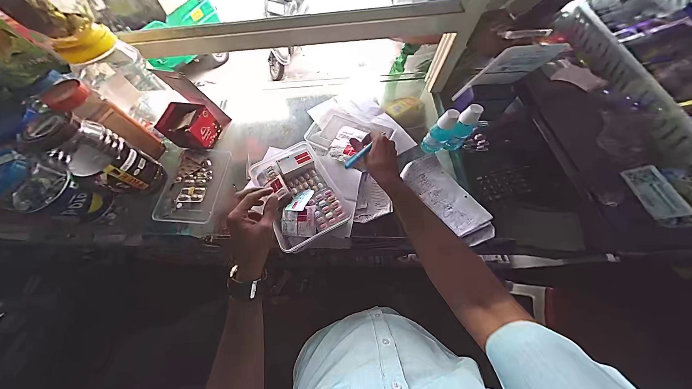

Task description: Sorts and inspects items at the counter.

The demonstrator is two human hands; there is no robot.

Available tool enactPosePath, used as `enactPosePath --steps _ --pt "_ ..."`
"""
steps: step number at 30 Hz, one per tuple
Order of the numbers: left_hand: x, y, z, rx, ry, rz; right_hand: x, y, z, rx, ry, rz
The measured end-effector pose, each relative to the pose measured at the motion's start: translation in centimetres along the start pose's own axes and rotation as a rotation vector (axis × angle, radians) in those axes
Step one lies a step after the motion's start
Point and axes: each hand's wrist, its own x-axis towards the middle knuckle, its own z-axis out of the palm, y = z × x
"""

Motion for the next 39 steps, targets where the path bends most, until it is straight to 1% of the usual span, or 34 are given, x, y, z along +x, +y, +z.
enactPosePath --steps 2,4,5,6,7,8,9,10,11,12,14,15,16,18,19,20,22,23,24,25,27,29,31,32,33,34,36,37,38,39 --pt "-1.4 -0.1 -1.2 -0.012 0.059 -0.025 3.9 -0.5 2.2 -0.05 -0.069 0.166" --pt "-3.0 -0.4 -2.9 -0.045 0.109 -0.059 5.7 -0.1 3.9 0.081 -0.056 0.263" --pt "-3.6 -0.6 -3.7 -0.067 0.131 -0.071 6.4 0.1 4.0 0.201 -0.006 0.269" --pt "-4.4 -0.9 -4.5 -0.083 0.153 -0.088 6.7 0.4 3.8 0.34 0.074 0.235" --pt "-5.2 -1.2 -5.3 -0.094 0.17 -0.105 6.4 0.7 3.3 0.488 0.156 0.151" --pt "-5.9 -1.4 -6.1 -0.103 0.186 -0.121 5.3 0.5 2.1 0.63 0.201 0.023" --pt "-6.4 -1.6 -6.6 -0.119 0.199 -0.137 3.5 -0.6 0.3 0.732 0.188 -0.098" --pt "-6.7 -1.8 -6.7 -0.144 0.205 -0.157 1.4 -1.9 -1.5 0.786 0.135 -0.192" --pt "-6.7 -1.8 -6.2 -0.187 0.196 -0.18 -0.8 -3.1 -2.8 0.798 0.047 -0.239" --pt "-6.3 -2.0 -5.2 -0.25 0.175 -0.197 -2.7 -4.1 -3.1 0.806 -0.063 -0.26" --pt "-5.4 -2.5 -2.6 -0.387 0.133 -0.247 -4.6 -5.3 -0.9 0.851 -0.216 -0.255" --pt "-4.9 -2.8 -1.5 -0.435 0.129 -0.274 -4.7 -5.6 0.3 0.837 -0.243 -0.24" --pt "-4.5 -3.2 -0.6 -0.469 0.133 -0.297 -4.2 -5.5 1.0 0.774 -0.212 -0.239" --pt "-3.8 -3.8 0.8 -0.506 0.151 -0.318 -1.6 -3.6 1.5 0.51 -0.033 -0.292" --pt "-3.8 -4.2 1.3 -0.515 0.161 -0.325 0.1 -2.1 1.7 0.326 0.001 -0.306" --pt "-4.0 -4.6 1.7 -0.528 0.17 -0.334 1.8 -0.6 2.1 0.137 -0.045 -0.313" --pt "-4.0 -5.3 2.6 -0.569 0.196 -0.355 4.3 0.7 3.6 -0.214 -0.259 -0.273" --pt "-3.9 -5.6 3.1 -0.596 0.211 -0.366 5.0 0.7 4.3 -0.307 -0.278 -0.281" --pt "-3.7 -5.8 3.5 -0.625 0.218 -0.381 5.3 0.7 4.4 -0.338 -0.234 -0.327" --pt "-3.5 -6.0 3.9 -0.648 0.219 -0.4 5.4 0.3 3.6 -0.322 -0.15 -0.385" --pt "-3.3 -6.4 4.4 -0.689 0.197 -0.423 5.1 -1.2 -0.7 -0.188 0.035 -0.484" --pt "-3.3 -6.5 4.3 -0.718 0.17 -0.418 3.6 -3.0 -6.9 -0.043 0.156 -0.559" --pt "-3.2 -6.0 4.1 -0.737 0.147 -0.378 0.6 -4.2 -12.1 0.09 0.233 -0.558" --pt "-3.1 -5.8 4.5 -0.747 0.13 -0.351 -1.1 -4.2 -13.8 0.214 0.239 -0.541" --pt "-3.0 -5.4 4.7 -0.75 0.108 -0.34 -2.8 -4.1 -14.2 0.385 0.213 -0.491" --pt "-2.9 -5.0 4.6 -0.752 0.08 -0.341 -4.2 -4.0 -13.3 0.592 0.171 -0.387" --pt "-2.5 -4.0 4.1 -0.785 0.026 -0.347 -5.6 -3.7 -8.8 0.905 0.054 -0.143" --pt "-2.1 -3.7 4.0 -0.827 0.018 -0.355 -5.8 -3.7 -6.0 0.985 -0.025 -0.074" --pt "-1.9 -3.5 3.8 -0.867 0.009 -0.374 -5.7 -3.5 -2.9 0.991 -0.087 -0.081" --pt "-1.8 -3.4 3.5 -0.885 0.003 -0.392 -5.8 -3.4 -0.5 0.91 -0.139 -0.099"
